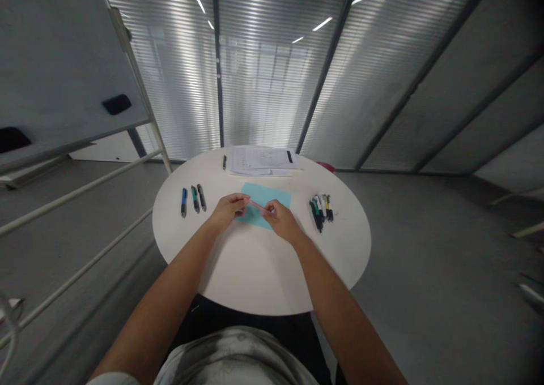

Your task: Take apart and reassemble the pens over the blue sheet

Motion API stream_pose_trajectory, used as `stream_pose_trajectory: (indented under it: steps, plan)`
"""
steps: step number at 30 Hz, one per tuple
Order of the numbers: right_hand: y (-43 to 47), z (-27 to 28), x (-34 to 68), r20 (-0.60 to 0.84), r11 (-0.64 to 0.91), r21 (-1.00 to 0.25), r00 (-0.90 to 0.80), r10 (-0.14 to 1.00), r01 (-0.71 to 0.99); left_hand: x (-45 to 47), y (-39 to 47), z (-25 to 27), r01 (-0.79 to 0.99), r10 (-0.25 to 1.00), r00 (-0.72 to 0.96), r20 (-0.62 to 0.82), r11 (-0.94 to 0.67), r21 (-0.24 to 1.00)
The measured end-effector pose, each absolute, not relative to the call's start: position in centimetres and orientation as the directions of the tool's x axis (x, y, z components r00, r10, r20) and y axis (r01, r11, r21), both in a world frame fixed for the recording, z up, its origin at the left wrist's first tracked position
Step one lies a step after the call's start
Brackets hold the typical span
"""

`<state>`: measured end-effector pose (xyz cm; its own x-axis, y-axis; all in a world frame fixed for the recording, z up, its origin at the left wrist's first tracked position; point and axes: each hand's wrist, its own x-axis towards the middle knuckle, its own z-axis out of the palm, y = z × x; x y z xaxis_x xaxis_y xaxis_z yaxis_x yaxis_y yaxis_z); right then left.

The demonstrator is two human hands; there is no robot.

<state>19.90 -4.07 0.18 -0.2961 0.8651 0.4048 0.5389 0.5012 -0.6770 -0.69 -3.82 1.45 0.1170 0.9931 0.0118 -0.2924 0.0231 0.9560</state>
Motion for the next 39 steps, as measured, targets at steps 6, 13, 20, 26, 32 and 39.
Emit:
stream_pose_trajectory:
  steps: [6,13,20,26,32,39]
  plan:
    - [-4.23,0.42,19.88,0.387,0.518,-0.662,-0.346,0.855,0.541,-0.82,-3.76,1.49,-0.306,0.994,0.106,0.005,0.028,0.952]
    - [-4.20,0.37,19.83,0.403,0.527,-0.679,-0.340,0.849,0.511,-0.86,-3.72,1.46,-0.317,0.994,0.105,0.006,0.028,0.948]
    - [-4.08,0.15,19.80,0.363,0.459,-0.736,-0.282,0.888,0.497,-0.93,-3.68,1.53,-0.333,0.996,0.086,-0.003,0.032,0.943]
    - [-3.98,-0.07,19.89,0.334,0.449,-0.742,-0.306,0.891,0.497,-0.91,-3.77,1.67,-0.346,0.996,0.091,0.001,0.031,0.938]
    - [-4.22,0.39,19.78,0.315,0.420,-0.783,-0.290,0.904,0.458,-0.90,-3.71,1.67,-0.356,0.996,0.088,-0.011,0.041,0.934]
    - [-4.07,0.31,19.58,0.275,0.344,-0.871,-0.233,0.933,0.350,-0.95,-3.62,1.60,-0.376,0.997,0.083,0.006,0.026,0.926]
